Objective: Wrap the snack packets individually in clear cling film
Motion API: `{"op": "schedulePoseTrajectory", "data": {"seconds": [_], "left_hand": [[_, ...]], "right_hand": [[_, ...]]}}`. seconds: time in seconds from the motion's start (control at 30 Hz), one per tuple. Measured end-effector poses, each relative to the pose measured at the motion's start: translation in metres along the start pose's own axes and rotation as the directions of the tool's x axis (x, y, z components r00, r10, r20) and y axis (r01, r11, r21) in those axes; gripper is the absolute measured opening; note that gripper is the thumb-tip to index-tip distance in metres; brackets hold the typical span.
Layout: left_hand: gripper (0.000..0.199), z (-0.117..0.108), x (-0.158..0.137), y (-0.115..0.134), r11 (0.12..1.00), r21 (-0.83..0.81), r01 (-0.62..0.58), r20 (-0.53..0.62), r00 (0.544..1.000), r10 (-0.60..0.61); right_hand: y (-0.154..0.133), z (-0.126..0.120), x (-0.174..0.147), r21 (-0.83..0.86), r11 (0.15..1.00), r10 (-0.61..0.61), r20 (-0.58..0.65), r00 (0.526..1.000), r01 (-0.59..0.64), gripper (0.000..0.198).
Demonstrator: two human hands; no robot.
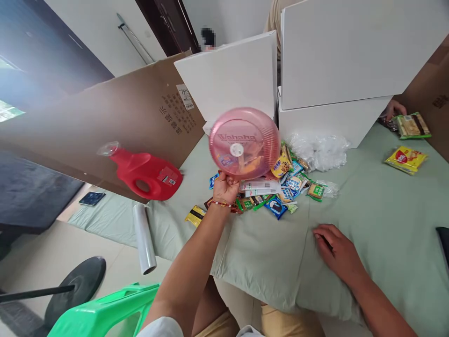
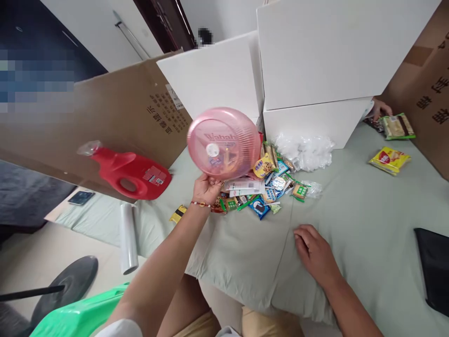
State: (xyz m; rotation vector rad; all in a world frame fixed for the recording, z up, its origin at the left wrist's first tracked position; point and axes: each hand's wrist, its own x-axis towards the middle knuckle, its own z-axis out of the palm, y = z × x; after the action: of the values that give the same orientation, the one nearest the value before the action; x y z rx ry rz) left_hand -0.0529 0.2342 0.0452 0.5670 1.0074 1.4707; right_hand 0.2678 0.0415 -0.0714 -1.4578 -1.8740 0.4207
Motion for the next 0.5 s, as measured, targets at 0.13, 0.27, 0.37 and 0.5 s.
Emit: {"op": "schedulePoseTrajectory", "data": {"seconds": [0.13,0.27,0.37,0.5], "left_hand": [[0.023,0.011,-0.007,0.031,0.994,-0.017,-0.110,0.070,0.991,0.111],[0.021,0.023,-0.046,0.027,0.994,-0.047,-0.097,0.149,0.983,0.103],[0.014,0.031,-0.097,-0.012,0.977,-0.110,0.180,0.233,0.961,-0.151],[0.018,0.040,-0.166,-0.086,0.835,-0.128,0.535,0.344,0.814,-0.469]], "right_hand": [[-0.004,-0.003,0.002,0.075,0.996,0.052,0.026,0.998,-0.054,0.027],[-0.026,-0.023,0.004,0.330,0.928,0.167,0.041,0.985,-0.171,0.032],[-0.041,-0.045,-0.003,0.538,0.827,0.210,-0.029,0.977,-0.162,0.068],[-0.041,-0.076,-0.044,0.263,0.963,0.090,-0.130,0.987,-0.054,0.072]]}}
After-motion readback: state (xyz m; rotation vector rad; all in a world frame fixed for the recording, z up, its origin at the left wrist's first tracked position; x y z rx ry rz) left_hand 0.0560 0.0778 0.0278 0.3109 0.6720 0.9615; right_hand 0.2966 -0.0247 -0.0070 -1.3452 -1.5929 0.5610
